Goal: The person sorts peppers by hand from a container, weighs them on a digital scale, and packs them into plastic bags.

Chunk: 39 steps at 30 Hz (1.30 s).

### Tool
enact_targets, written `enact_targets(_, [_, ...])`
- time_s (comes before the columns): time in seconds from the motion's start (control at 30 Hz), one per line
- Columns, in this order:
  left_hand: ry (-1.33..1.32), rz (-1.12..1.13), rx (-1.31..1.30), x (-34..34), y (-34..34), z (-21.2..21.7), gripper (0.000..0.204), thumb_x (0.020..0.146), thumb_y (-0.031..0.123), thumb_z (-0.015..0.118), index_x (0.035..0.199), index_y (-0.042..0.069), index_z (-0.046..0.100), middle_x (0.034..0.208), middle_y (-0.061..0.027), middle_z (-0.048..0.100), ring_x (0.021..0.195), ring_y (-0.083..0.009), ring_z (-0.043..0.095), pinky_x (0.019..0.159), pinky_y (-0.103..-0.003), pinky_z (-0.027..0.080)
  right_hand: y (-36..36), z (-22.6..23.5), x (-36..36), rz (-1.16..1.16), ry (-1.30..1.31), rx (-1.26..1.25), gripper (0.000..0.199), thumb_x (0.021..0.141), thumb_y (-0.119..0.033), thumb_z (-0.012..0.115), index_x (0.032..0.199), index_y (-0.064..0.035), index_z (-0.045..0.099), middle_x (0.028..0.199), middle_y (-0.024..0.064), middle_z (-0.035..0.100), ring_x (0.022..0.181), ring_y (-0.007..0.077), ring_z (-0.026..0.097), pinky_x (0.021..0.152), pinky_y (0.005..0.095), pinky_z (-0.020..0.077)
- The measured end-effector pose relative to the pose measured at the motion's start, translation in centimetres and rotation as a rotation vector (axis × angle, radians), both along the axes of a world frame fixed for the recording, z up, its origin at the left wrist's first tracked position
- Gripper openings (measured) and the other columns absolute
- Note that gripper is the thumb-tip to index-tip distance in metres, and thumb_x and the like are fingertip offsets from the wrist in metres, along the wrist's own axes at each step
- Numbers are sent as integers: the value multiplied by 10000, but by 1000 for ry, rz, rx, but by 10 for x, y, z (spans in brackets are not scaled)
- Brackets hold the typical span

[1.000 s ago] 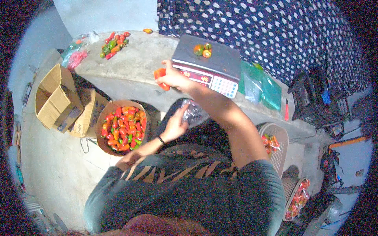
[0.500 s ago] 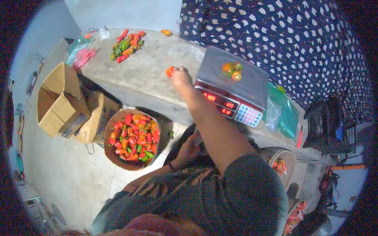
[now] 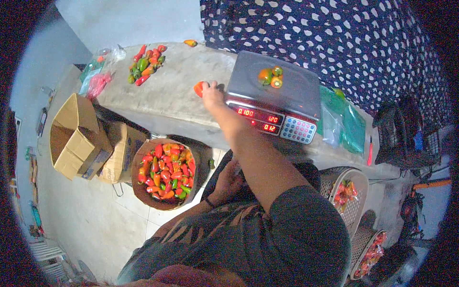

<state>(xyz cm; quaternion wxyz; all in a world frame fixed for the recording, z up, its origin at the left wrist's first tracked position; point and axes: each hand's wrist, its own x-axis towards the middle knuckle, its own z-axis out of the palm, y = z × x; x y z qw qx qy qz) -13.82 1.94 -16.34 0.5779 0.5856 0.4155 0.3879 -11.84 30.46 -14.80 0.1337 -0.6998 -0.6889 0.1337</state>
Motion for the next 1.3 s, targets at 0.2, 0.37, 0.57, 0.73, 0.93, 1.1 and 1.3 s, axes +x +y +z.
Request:
enact_targets(0.2, [137,54,258,-9,-3,27,614,700,-52,434,1297,38,320,1127,-195,482,1105,-301,468,923,-312,361,-25,67,12,249,7,151,466,727,-330,625,1127,-147,469,1154,164,411,1054,366,467,813,473,432])
enact_targets(0.37, [69,29,105,-11,-5,45,582,743,-23,492,1299,35,330,1105,-165,485,1064,-264,480,895,-300,369,-27,133,112,-88,-344,290,651,664,-522,627,1208,-196,480,1277,200,344,1173,424,335,928,522,318])
enact_targets(0.57, [203,56,268,-2,-4,47,564,758,35,552,1285,33,354,1121,-159,496,1060,-275,484,902,-322,368,-29,126,189,-267,-123,-119,804,580,-609,658,1247,-213,448,1342,224,255,1211,427,310,933,496,346])
enact_targets(0.73, [174,177,294,-6,-1,29,585,740,53,567,1283,3,354,1153,-181,494,1107,-285,463,941,-320,343,-32,117,186,-364,-178,-51,779,571,-541,672,1255,-250,439,1238,162,372,1120,342,454,900,406,404])
enact_targets(0.93, [149,339,207,-23,29,34,623,702,14,536,1290,-21,334,1210,-230,443,1144,-304,434,969,-321,326,-53,120,209,-356,101,184,725,572,-479,681,1209,-189,492,1220,188,372,1095,374,449,883,436,413])
enact_targets(1.1, [219,313,219,-15,43,39,643,692,19,545,1294,-26,323,1210,-220,439,1172,-314,399,988,-329,298,-68,125,214,-268,-10,197,652,594,-454,662,1162,-158,541,1160,166,445,1028,321,512,817,404,457])
enact_targets(1.3, [243,350,421,-4,78,69,649,690,-33,501,1307,-26,297,1233,-212,421,1127,-287,439,945,-328,356,-120,151,194,568,1487,-137,607,698,-342,599,1215,-60,452,1099,96,542,969,184,555,702,288,516])
